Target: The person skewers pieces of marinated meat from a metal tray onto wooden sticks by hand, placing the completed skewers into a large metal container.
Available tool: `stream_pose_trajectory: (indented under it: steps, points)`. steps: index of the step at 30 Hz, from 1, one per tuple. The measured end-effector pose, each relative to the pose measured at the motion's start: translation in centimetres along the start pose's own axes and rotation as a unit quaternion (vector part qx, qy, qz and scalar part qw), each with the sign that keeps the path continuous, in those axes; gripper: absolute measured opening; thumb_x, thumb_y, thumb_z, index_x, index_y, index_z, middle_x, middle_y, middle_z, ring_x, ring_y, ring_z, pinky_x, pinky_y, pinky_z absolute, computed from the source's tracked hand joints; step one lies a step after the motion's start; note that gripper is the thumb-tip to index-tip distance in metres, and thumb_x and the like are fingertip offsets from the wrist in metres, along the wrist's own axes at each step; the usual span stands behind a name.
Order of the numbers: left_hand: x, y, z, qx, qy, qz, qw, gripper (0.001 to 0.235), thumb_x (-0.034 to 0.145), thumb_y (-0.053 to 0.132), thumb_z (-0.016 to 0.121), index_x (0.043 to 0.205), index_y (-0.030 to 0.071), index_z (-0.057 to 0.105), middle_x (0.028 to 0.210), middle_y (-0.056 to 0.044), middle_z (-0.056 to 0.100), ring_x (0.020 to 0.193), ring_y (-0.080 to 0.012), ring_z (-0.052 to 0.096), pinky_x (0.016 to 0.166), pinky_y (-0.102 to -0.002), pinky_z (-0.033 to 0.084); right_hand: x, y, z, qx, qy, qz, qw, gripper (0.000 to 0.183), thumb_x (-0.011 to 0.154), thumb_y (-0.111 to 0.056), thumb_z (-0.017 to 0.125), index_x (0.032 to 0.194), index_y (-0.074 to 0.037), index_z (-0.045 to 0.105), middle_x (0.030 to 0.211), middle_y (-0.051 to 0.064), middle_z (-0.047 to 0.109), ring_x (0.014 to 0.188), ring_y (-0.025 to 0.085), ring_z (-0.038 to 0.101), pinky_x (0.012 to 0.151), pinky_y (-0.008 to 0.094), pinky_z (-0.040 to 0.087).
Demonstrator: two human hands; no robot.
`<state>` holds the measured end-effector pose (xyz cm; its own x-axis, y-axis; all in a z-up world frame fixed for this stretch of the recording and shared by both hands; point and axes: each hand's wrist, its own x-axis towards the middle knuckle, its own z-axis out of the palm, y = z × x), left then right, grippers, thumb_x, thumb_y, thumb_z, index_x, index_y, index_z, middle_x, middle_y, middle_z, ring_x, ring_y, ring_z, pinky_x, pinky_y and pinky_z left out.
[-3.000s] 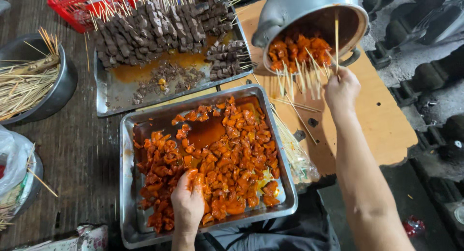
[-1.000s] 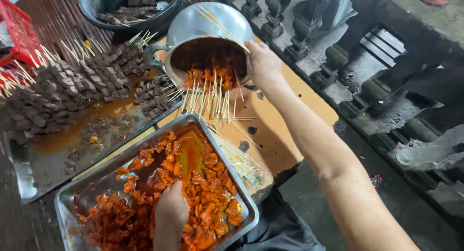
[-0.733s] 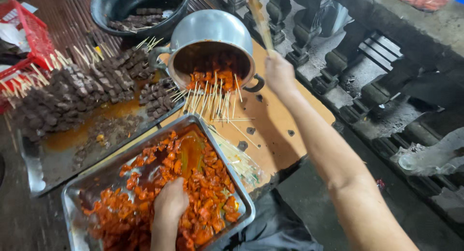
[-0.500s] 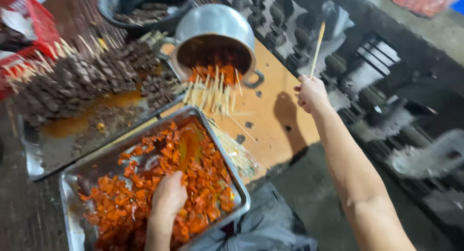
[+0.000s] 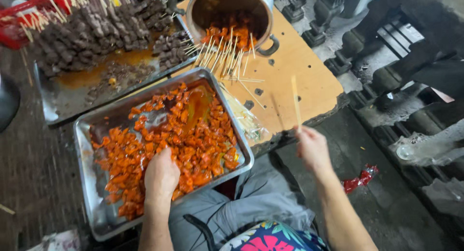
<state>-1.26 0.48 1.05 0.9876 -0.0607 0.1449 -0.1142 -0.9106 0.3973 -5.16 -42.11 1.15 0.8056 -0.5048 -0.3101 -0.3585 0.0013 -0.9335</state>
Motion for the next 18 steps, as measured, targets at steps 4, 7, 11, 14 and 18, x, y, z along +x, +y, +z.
stream_pose_trajectory:
  steps: [4, 7, 11, 14, 18]
  points:
    - [-0.4, 1.4, -0.8, -0.264, 0.114, -0.013, 0.958, 0.026, 0.093, 0.010, 0.066, 0.117, -0.001, 0.068, 0.097, -0.020, 0.074, 0.085, -0.0314, 0.067, 0.075, -0.043, 0.055, -3.2, 2.1, 2.5, 0.061, -0.112, 0.035, 0.991, 0.032, 0.098, -0.018, 0.059, 0.119, 0.001, 0.073, 0.062, -0.001, 0.052, 0.047, 0.010, 0.046, 0.044, 0.029, 0.042]
    - [-0.8, 3.0, -0.7, -0.639, 0.045, -0.175, 0.748, 0.024, 0.095, 0.012, 0.065, 0.116, 0.002, 0.071, 0.088, -0.004, 0.072, 0.065, -0.0118, 0.062, 0.054, -0.027, 0.050, -6.3, 2.2, 4.7, 0.083, -0.214, 0.052, 0.972, 0.034, 0.094, -0.014, 0.058, 0.123, -0.001, 0.072, 0.062, 0.000, 0.055, 0.047, 0.009, 0.051, 0.046, 0.029, 0.050]
    - [-0.5, 3.9, 0.6, -0.690, 0.123, -0.232, 0.675, 0.026, 0.098, 0.007, 0.072, 0.124, 0.003, 0.072, 0.087, -0.006, 0.067, 0.054, -0.0113, 0.044, 0.043, -0.026, 0.034, -11.2, 1.8, 7.1, 0.037, -0.309, 0.018, 0.950, 0.028, 0.096, -0.010, 0.061, 0.118, 0.004, 0.073, 0.068, 0.001, 0.065, 0.051, 0.009, 0.059, 0.050, 0.026, 0.051]
    - [1.3, 5.4, 0.6, -0.740, 0.134, -0.171, 0.636, 0.023, 0.096, 0.003, 0.069, 0.119, 0.000, 0.069, 0.095, -0.008, 0.071, 0.070, -0.0148, 0.061, 0.058, -0.027, 0.050, -12.9, 1.6, 8.4, 0.063, -0.329, 0.029, 0.942, 0.028, 0.091, -0.003, 0.061, 0.115, 0.005, 0.073, 0.070, 0.002, 0.068, 0.051, 0.010, 0.059, 0.048, 0.028, 0.051]
    - [0.9, 6.2, 0.0, -0.750, 0.139, -0.135, 0.633, 0.021, 0.098, 0.003, 0.067, 0.118, -0.001, 0.068, 0.103, -0.008, 0.072, 0.083, -0.0161, 0.069, 0.070, -0.028, 0.057, -10.3, -1.1, 6.5, 0.084, -0.192, -0.072, 0.975, 0.020, 0.088, -0.003, 0.059, 0.104, 0.002, 0.070, 0.063, 0.002, 0.063, 0.047, 0.012, 0.058, 0.044, 0.029, 0.050]
